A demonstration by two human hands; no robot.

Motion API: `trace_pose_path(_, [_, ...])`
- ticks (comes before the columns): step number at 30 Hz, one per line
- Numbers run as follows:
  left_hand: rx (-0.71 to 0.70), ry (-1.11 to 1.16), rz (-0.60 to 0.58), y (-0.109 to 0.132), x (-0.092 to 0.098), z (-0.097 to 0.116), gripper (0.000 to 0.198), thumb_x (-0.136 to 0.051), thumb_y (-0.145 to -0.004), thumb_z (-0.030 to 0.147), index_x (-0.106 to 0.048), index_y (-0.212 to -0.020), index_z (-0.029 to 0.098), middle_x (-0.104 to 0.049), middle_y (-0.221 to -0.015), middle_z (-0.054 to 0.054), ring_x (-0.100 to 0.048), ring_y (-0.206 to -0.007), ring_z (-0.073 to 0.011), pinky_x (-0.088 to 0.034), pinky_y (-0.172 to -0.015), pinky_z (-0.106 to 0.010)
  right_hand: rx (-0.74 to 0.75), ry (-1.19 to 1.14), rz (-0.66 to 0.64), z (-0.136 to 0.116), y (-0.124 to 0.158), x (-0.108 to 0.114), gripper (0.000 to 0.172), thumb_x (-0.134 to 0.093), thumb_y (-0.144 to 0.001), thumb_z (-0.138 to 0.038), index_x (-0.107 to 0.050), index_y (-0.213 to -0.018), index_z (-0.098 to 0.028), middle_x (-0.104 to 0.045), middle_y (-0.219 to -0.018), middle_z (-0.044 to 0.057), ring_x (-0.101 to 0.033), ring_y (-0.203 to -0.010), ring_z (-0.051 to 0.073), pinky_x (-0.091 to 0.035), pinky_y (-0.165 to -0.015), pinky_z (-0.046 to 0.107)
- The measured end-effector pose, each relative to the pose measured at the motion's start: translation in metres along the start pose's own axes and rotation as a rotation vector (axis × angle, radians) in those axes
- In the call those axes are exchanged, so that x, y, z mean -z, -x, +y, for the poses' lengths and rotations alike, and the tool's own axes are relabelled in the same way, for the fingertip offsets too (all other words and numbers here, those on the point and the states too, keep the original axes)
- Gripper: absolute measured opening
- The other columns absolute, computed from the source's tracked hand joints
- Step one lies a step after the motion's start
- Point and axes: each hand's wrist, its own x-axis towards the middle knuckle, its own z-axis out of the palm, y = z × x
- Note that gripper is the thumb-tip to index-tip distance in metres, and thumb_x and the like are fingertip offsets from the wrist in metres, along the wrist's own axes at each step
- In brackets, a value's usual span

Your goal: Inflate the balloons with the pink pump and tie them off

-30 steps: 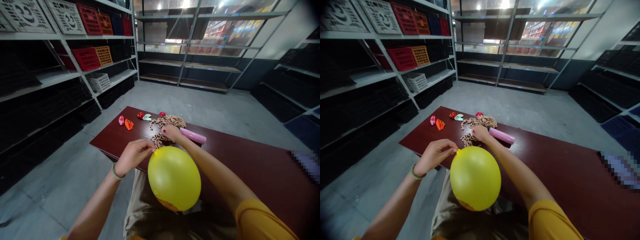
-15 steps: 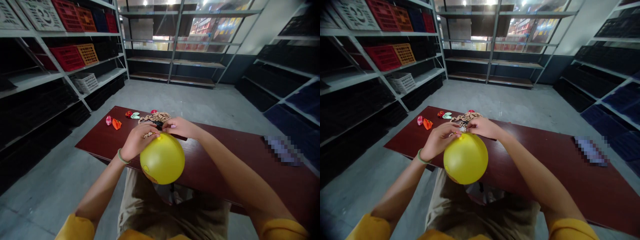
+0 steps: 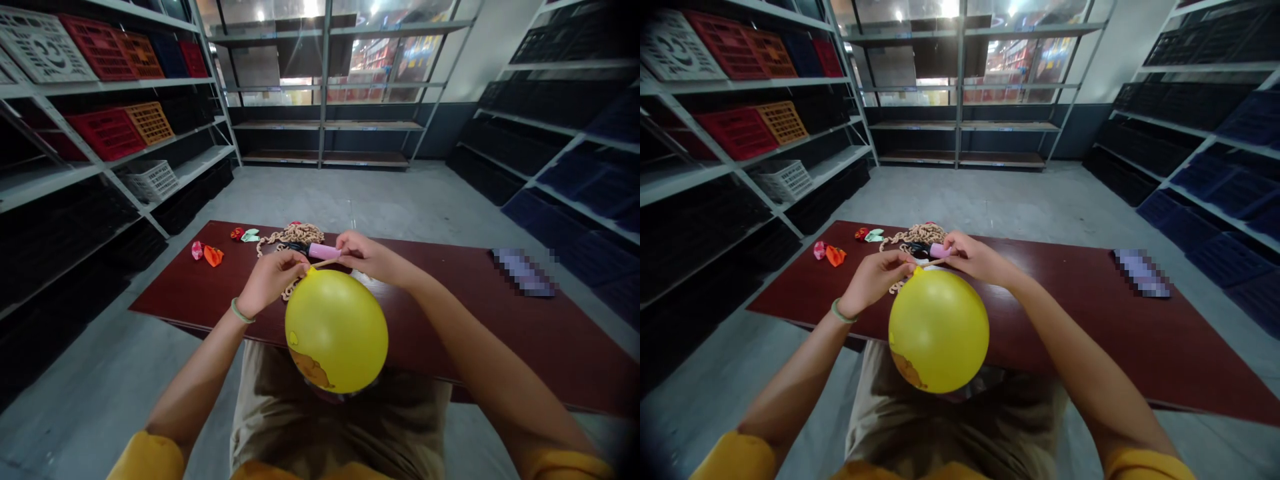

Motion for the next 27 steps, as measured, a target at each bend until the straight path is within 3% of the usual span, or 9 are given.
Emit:
trace_pose_path(3, [0.141,0.146,-0.076,-0.006,-0.003,0.002,0.013,-0.063,-0.084,0.027,-0.071,-0.081,0.017,-0.070,-0.072,-0.002,-0.064,-0.064,-0.0129,-0.048,-0.060,-0.022,0.055,0.077,0.034,-0.008,0.008,0.002,0.009,-0.049,-0.093,-0.027,-0.054,-0.099,-0.023,-0.061,-0.091,0.001,-0.056,-0.080,0.015,-0.042,-0.072,0.028])
trace_pose_path(7, [0.312,0.275,-0.140,-0.018,-0.009,0.005,0.010,-0.066,-0.080,0.023,-0.069,-0.074,0.016,-0.068,-0.066,-0.003,-0.062,-0.056,-0.0123,-0.048,-0.054,-0.023,0.131,0.283,-0.014,-0.034,0.007,0.003,0.022,-0.042,-0.092,-0.016,-0.063,-0.087,-0.022,-0.061,-0.098,0.003,-0.057,-0.091,0.017,-0.042,-0.082,0.031])
trace_pose_path(13, [0.531,0.607,-0.122,-0.027,-0.021,-0.002,0.008,-0.070,-0.080,0.019,-0.068,-0.076,0.013,-0.070,-0.070,-0.006,-0.066,-0.058,-0.0120,-0.053,-0.058,-0.022,0.155,0.534,-0.114,-0.064,-0.002,0.009,0.019,-0.049,-0.088,-0.014,-0.067,-0.085,-0.019,-0.061,-0.096,0.006,-0.057,-0.093,0.020,-0.043,-0.084,0.033])
trace_pose_path(20, [0.547,1.114,-0.047,-0.010,-0.041,-0.001,0.010,-0.069,-0.083,0.018,-0.070,-0.089,0.010,-0.073,-0.085,-0.007,-0.070,-0.072,-0.0130,-0.059,-0.075,-0.026,0.273,0.681,0.064,-0.044,0.006,-0.021,0.012,-0.062,-0.088,-0.027,-0.071,-0.091,-0.020,-0.061,-0.099,0.008,-0.054,-0.091,0.022,-0.044,-0.087,0.036])
trace_pose_path(27, [0.647,1.265,0.056,-0.012,-0.048,0.000,0.006,-0.063,-0.087,0.013,-0.069,-0.086,0.010,-0.072,-0.079,-0.005,-0.068,-0.063,-0.0109,-0.058,-0.064,-0.022,0.295,0.730,0.223,-0.022,0.013,-0.038,0.016,-0.062,-0.088,-0.026,-0.072,-0.101,-0.023,-0.060,-0.099,0.007,-0.054,-0.091,0.021,-0.045,-0.084,0.034])
